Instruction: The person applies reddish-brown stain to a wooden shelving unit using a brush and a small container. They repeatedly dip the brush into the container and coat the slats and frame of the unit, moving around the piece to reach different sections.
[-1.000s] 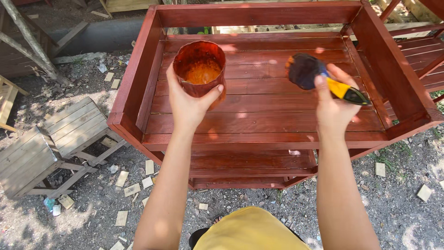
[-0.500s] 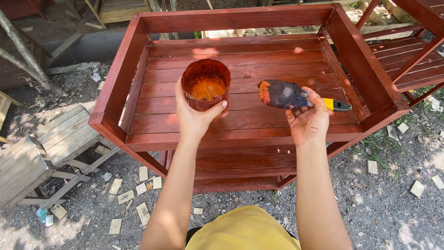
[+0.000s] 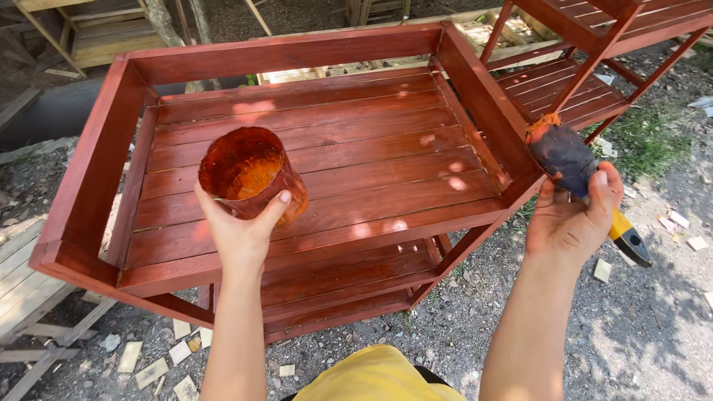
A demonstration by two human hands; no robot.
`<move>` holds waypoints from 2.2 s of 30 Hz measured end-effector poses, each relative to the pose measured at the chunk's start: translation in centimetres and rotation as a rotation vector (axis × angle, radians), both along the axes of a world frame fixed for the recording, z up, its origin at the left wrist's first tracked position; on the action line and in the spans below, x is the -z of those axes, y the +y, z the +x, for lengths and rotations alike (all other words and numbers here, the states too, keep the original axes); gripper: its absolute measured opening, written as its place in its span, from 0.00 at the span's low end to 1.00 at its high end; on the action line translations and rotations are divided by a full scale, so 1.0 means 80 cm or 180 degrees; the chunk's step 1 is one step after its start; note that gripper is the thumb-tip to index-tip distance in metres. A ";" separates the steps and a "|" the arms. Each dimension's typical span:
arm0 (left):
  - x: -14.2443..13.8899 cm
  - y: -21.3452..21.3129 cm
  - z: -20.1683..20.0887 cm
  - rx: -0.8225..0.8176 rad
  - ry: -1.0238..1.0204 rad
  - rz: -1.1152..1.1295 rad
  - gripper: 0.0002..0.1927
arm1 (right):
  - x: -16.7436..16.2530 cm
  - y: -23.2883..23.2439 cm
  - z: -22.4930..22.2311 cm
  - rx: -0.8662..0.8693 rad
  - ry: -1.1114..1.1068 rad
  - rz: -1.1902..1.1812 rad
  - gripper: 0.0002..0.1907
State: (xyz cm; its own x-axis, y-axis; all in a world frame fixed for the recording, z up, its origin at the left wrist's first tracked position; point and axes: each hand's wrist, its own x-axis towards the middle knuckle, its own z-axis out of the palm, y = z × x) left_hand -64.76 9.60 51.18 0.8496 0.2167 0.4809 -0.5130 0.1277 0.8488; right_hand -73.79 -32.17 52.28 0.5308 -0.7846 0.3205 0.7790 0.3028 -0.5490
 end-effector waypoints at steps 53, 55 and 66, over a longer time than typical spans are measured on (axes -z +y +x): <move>-0.019 -0.141 0.013 0.0325 0.0229 0.0591 0.51 | 0.013 0.043 0.015 0.0196 0.1277 0.0392 0.13; -0.017 -0.147 0.012 0.0343 0.0162 0.0621 0.51 | 0.017 0.042 0.013 0.0199 0.1314 0.0384 0.13; -0.021 -0.166 0.001 0.0470 0.0394 0.0819 0.51 | 0.018 0.042 0.003 0.0243 0.1363 0.0371 0.12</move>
